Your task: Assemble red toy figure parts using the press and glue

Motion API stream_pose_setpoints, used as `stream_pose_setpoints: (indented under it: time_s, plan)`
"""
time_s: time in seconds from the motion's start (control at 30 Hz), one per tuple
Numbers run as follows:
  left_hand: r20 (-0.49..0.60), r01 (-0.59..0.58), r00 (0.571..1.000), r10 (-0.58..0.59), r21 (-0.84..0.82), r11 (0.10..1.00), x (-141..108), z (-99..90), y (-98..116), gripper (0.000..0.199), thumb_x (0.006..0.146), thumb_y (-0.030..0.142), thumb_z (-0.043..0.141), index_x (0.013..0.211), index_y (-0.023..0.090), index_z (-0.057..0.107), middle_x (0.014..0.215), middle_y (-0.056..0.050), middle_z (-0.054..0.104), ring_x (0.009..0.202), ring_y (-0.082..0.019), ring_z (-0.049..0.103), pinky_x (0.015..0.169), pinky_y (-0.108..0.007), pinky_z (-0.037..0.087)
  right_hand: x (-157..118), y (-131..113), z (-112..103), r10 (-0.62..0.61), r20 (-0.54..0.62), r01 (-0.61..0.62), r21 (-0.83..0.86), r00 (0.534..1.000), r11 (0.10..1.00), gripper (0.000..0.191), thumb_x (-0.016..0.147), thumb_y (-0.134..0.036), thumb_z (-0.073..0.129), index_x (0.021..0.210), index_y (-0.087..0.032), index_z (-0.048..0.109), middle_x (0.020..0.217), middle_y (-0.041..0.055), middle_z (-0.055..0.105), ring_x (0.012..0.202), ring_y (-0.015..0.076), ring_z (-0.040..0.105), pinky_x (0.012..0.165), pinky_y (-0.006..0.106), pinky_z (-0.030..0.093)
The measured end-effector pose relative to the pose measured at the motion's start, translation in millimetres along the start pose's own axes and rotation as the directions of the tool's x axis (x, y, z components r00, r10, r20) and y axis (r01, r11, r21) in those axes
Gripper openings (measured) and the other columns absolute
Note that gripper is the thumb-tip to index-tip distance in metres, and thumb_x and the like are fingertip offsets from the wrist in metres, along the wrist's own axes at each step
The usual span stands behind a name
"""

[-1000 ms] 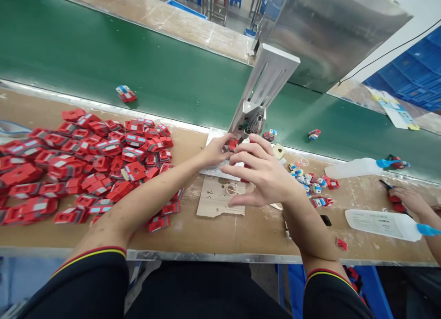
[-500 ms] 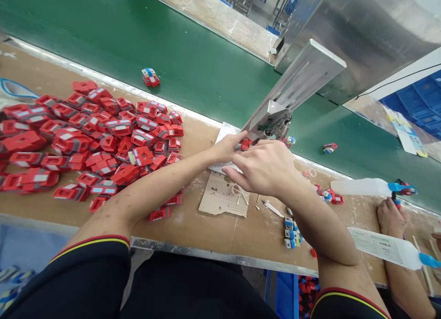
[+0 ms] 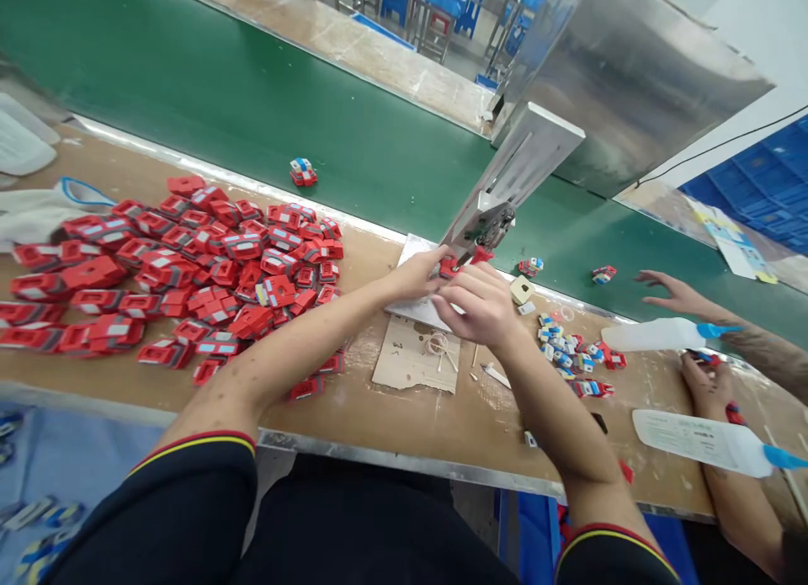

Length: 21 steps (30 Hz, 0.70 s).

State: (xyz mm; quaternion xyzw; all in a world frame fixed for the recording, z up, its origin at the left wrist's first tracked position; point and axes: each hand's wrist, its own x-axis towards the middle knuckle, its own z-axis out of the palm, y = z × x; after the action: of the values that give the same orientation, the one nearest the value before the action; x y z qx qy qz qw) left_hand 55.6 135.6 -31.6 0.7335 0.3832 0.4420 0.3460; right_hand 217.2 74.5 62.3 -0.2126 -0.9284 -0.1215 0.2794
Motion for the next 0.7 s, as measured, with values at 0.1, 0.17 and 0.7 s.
stream_pose_setpoints:
  time_s: [0.1, 0.17, 0.7]
  plan:
    - [0.071, -0.025, 0.997, 0.017, 0.124, 0.992, -2.8, -54.1, -5.3, 0.062, 0.074, 0.019, 0.081, 0.135, 0.022, 0.066, 0.138, -0.012, 0.073, 0.127, -0.032, 0.070, 0.114, -0.047, 0.054, -35.4, -18.3, -31.1, 0.309, -0.231, -0.283, 0.140, 0.923, 0.949, 0.039, 0.105, -0.038, 0.055, 0.069, -0.029, 0.066, 0.057, 0.0022, 0.062, 0.053, 0.0186, 0.055, 0.054, 0.039, 0.042]
    - [0.014, 0.031, 0.999, -0.037, 0.290, 0.957, -10.1, -107.2, -12.9, 0.058, 0.077, 0.022, 0.079, 0.134, 0.020, 0.068, 0.136, -0.011, 0.072, 0.129, -0.034, 0.067, 0.120, -0.050, 0.049, -61.1, -27.0, -45.0, 0.507, -0.268, -0.445, 0.259, 0.819, 0.857, 0.036, 0.105, -0.039, 0.057, 0.071, -0.029, 0.067, 0.054, 0.0011, 0.059, 0.048, 0.0188, 0.052, 0.050, 0.039, 0.039]
    - [-0.170, 0.210, 0.971, -0.167, 0.280, 0.937, -110.5, -153.3, 54.8, 0.039, 0.087, 0.042, 0.079, 0.124, 0.030, 0.078, 0.117, -0.008, 0.079, 0.113, -0.033, 0.075, 0.109, -0.053, 0.058, -115.4, -43.6, -10.8, 0.470, 0.103, -0.464, 0.443, 0.876, 0.767, 0.050, 0.104, -0.027, 0.060, 0.056, -0.024, 0.048, 0.052, -0.0021, 0.051, 0.046, 0.0136, 0.051, 0.048, 0.030, 0.036]
